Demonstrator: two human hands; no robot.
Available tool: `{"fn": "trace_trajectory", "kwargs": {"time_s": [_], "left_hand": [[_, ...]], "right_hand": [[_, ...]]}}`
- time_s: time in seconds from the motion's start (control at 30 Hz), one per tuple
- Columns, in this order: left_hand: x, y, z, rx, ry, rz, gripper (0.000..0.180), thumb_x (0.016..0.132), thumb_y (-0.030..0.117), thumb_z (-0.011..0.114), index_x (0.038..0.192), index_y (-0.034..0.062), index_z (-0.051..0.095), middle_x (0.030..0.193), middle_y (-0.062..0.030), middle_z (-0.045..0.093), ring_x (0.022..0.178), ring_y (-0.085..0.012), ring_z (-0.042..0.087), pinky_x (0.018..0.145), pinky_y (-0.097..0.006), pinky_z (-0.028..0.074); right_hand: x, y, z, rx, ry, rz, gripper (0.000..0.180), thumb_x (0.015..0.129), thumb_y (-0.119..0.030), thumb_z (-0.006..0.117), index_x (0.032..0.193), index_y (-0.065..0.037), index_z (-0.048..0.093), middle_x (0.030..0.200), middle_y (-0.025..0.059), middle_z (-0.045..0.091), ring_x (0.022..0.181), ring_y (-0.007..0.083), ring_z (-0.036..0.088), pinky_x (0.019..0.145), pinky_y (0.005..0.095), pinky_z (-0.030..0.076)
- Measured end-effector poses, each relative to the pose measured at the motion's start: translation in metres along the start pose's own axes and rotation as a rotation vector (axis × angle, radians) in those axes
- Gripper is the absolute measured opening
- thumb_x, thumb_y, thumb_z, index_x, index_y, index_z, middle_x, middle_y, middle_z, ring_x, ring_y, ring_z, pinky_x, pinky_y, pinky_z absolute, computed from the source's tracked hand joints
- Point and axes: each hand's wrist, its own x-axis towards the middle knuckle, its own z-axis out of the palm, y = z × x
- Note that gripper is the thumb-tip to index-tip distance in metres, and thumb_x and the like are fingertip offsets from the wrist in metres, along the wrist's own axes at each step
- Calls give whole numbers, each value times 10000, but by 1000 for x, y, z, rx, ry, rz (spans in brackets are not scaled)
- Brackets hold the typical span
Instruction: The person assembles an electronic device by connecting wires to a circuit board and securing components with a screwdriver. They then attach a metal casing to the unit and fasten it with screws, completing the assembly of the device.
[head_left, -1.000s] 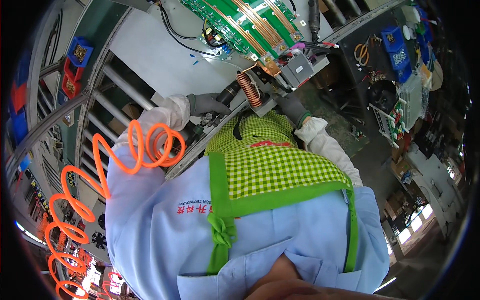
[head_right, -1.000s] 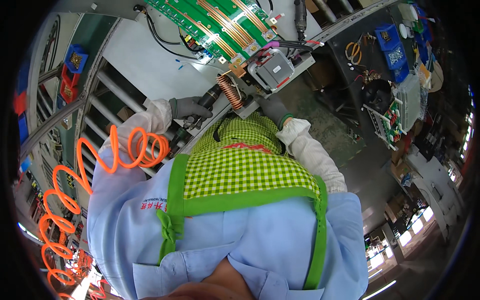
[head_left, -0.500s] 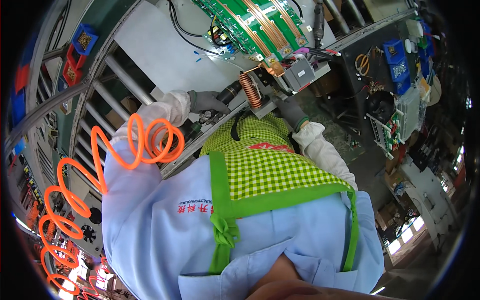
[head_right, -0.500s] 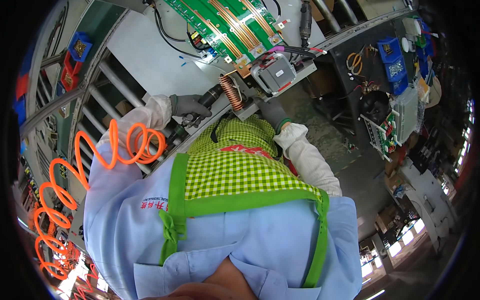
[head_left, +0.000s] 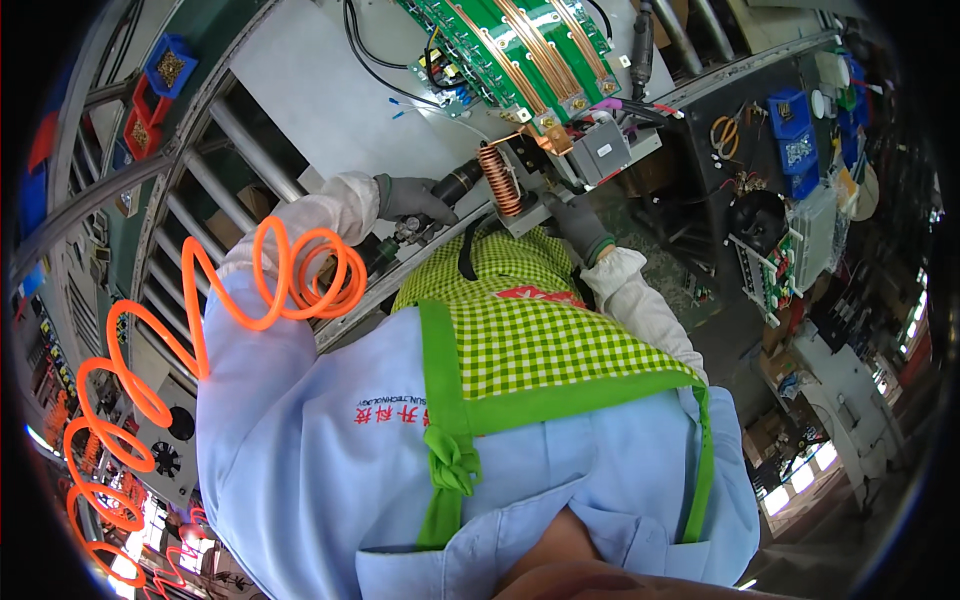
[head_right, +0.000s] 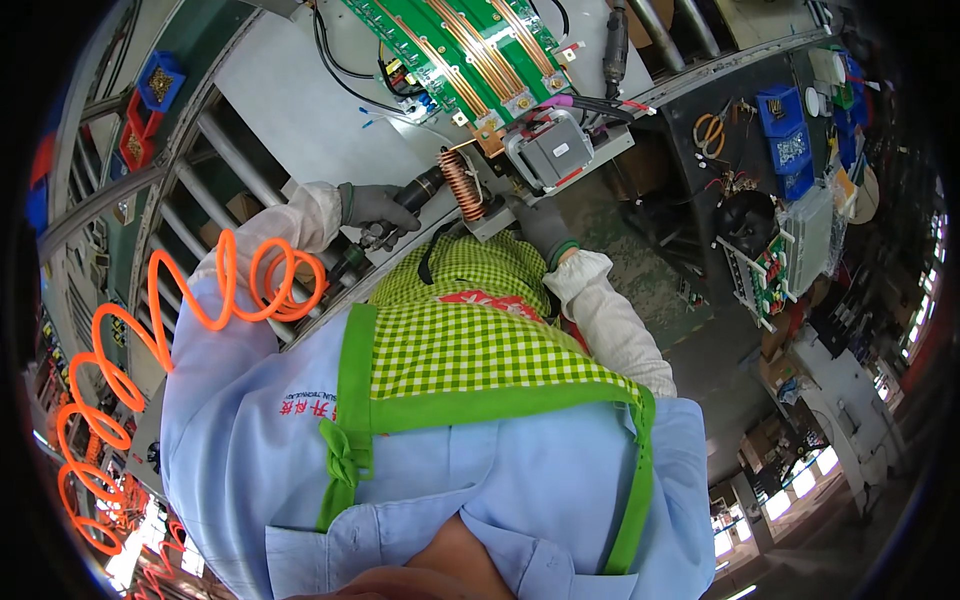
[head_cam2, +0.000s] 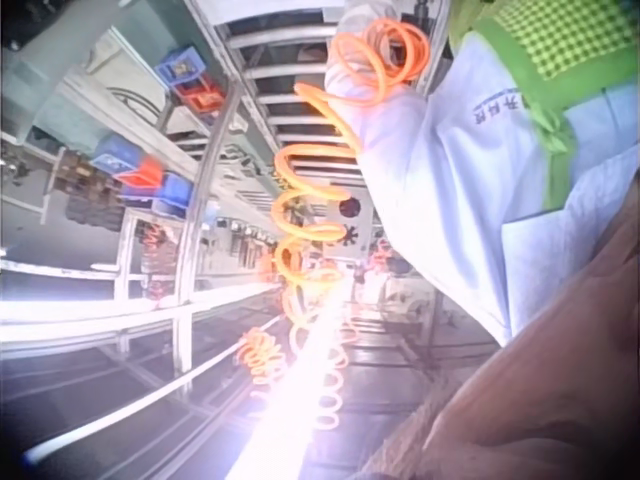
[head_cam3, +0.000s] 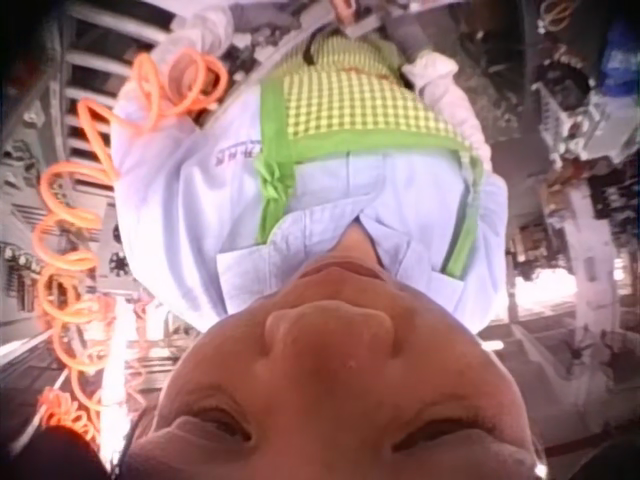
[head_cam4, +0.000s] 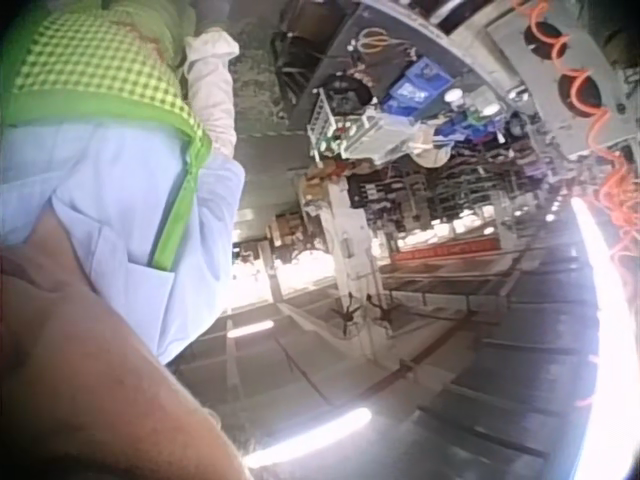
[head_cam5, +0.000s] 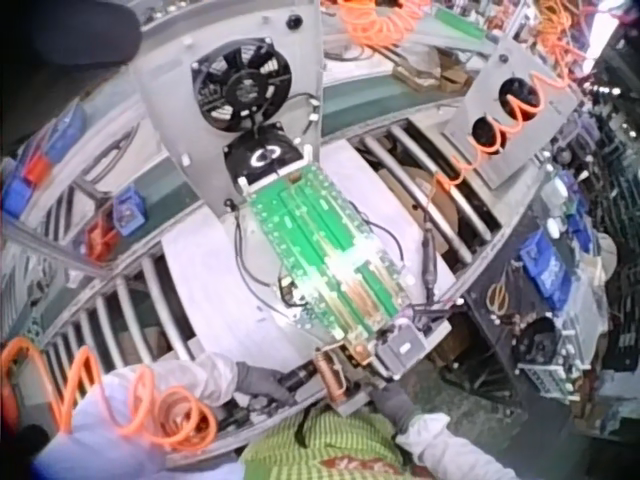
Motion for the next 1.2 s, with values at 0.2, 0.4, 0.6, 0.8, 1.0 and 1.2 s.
{"fn": "trace_trajectory", "kwargs": {"time_s": [0.2, 0.4, 0.6, 0.8, 1.0, 1.2], "left_hand": [[-6, -8, 17, -162, -38, 99, 330, 824, 188, 735, 1026, 45, 517, 735, -44, 623, 572, -131, 617, 487, -267, 522], [4, -12, 0, 11, 23, 43, 266, 840, 197, 728, 961, 32, 558, 759, -85, 657, 583, -156, 646, 504, -288, 540], [-31, -36, 23, -52, 188, 101, 289, 820, 204, 728, 967, 22, 558, 762, -80, 650, 569, -143, 626, 519, -285, 531], [-95, -135, 97, -920, 525, 682, 251, 881, 265, 672, 894, 63, 522, 697, -76, 613, 572, -165, 624, 565, -321, 550], [-88, -225, 180, -1448, 945, 1660, 230, 907, 293, 622, 920, 64, 610, 789, -57, 655, 637, -184, 646, 694, -393, 597], [-58, -310, 288, -1743, 1417, 2324, 181, 864, 257, 658, 841, 88, 596, 786, -69, 640, 711, -232, 654, 692, -417, 590]], "right_hand": [[-14, -18, 7, 101, 81, 90, 468, 871, -350, 702, 1017, 83, 603, 927, 126, 654, 715, 180, 662, 501, 309, 550], [-12, -14, 4, 33, -11, 1, 424, 876, -330, 700, 1039, 50, 606, 913, 138, 650, 682, 207, 672, 497, 328, 557], [0, -3, 10, 130, 100, 59, 311, 883, -288, 694, 1001, -22, 583, 810, 66, 626, 606, 168, 620, 477, 313, 526], [2, -4, -21, -342, -210, -180, 372, 926, -380, 611, 1141, -78, 599, 854, 75, 631, 665, 157, 605, 556, 299, 510], [29, 2, -36, -152, -302, 136, 538, 936, -541, 531, 1212, -80, 559, 856, 95, 619, 641, 216, 597, 545, 355, 521], [112, 26, -80, -228, -525, 182, 642, 912, -632, 506, 1255, -89, 505, 923, 129, 621, 715, 272, 610, 579, 404, 531]]}}
